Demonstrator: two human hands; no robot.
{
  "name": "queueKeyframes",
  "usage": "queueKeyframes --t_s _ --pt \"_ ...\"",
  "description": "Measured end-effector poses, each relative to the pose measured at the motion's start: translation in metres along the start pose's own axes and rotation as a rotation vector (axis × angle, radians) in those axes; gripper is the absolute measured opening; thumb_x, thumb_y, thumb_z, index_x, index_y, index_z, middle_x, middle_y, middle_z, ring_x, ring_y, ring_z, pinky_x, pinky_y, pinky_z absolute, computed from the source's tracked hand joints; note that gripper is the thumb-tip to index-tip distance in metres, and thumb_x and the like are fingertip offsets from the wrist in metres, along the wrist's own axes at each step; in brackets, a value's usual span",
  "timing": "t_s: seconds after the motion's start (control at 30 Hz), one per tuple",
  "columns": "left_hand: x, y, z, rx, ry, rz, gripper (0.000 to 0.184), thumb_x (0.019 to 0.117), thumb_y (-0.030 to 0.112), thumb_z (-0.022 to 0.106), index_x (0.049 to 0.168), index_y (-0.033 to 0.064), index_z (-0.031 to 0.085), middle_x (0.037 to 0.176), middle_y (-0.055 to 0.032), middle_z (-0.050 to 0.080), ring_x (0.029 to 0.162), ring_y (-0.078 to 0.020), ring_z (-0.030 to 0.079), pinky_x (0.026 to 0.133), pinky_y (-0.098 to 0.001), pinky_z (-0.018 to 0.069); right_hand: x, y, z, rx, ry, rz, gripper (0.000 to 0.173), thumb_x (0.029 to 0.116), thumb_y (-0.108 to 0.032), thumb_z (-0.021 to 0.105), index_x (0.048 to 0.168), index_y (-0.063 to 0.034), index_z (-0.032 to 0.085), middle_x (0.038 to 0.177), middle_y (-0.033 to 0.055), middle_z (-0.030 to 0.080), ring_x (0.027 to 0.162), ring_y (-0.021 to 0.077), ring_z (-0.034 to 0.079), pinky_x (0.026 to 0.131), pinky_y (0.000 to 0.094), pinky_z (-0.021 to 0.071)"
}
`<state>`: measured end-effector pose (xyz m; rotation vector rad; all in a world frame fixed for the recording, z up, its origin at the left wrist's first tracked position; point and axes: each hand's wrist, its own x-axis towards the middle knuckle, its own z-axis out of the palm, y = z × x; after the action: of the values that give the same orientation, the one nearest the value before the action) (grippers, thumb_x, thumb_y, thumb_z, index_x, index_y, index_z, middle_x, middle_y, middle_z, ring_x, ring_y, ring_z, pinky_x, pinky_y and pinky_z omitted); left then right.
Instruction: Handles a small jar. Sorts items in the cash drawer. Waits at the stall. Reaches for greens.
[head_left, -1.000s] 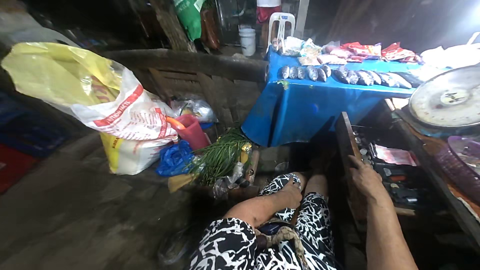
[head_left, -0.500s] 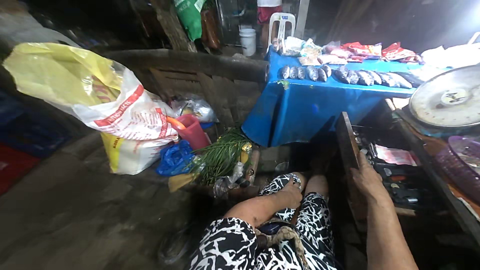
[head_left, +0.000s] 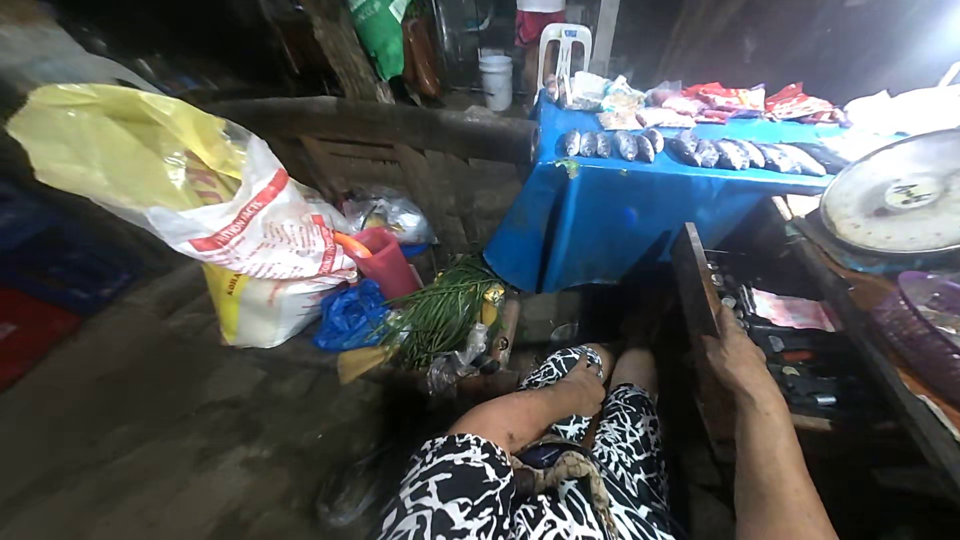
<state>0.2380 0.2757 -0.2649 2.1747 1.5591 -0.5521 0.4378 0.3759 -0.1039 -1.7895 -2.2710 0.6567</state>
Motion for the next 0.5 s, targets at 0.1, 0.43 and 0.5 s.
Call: queueKeyframes --t_s 0.1,0.43,0.5 --pt "-0.0013 0.0004 -0.0005 -0.01 0.005 -0.005 0.035 0.1009 0.034 0.058 0.116 0.0059 0.074 0.145 -0.016 0.058 0.15 -0.0437 0.03 0.119 -0.075 0.0077 -0.0003 -0.0006 -0.0002 0.005 0.002 0.003 0.071 0.1054 -0.019 0.05 0.165 -0.0118 0.014 0.159 0.0202 0.042 0.145 0.0382 0.043 0.118 0.0688 0.0228" --pt "0.0019 -0.0005 0.001 0.019 -0.001 -0.001 0.037 0.1013 0.036 0.057 0.117 0.0067 0.073 0.145 -0.0166 0.057 0.149 -0.0445 0.031 0.118 -0.076 0.0105 -0.0004 -0.0007 -0.0014 -0.011 -0.002 0.009 0.071 0.1055 -0.021 0.051 0.166 -0.0124 0.013 0.159 0.0199 0.042 0.145 0.0383 0.044 0.119 0.068 0.0232" --pt "0.001 -0.0002 0.0017 0.02 0.001 -0.002 0.037 0.1011 0.036 0.057 0.116 0.0069 0.074 0.145 -0.0166 0.058 0.149 -0.0448 0.031 0.118 -0.076 0.0108 -0.0009 -0.0019 -0.0011 -0.018 -0.001 0.02 0.071 0.1051 -0.02 0.051 0.165 -0.0125 0.014 0.158 0.0199 0.044 0.144 0.0387 0.045 0.118 0.0682 0.0243"
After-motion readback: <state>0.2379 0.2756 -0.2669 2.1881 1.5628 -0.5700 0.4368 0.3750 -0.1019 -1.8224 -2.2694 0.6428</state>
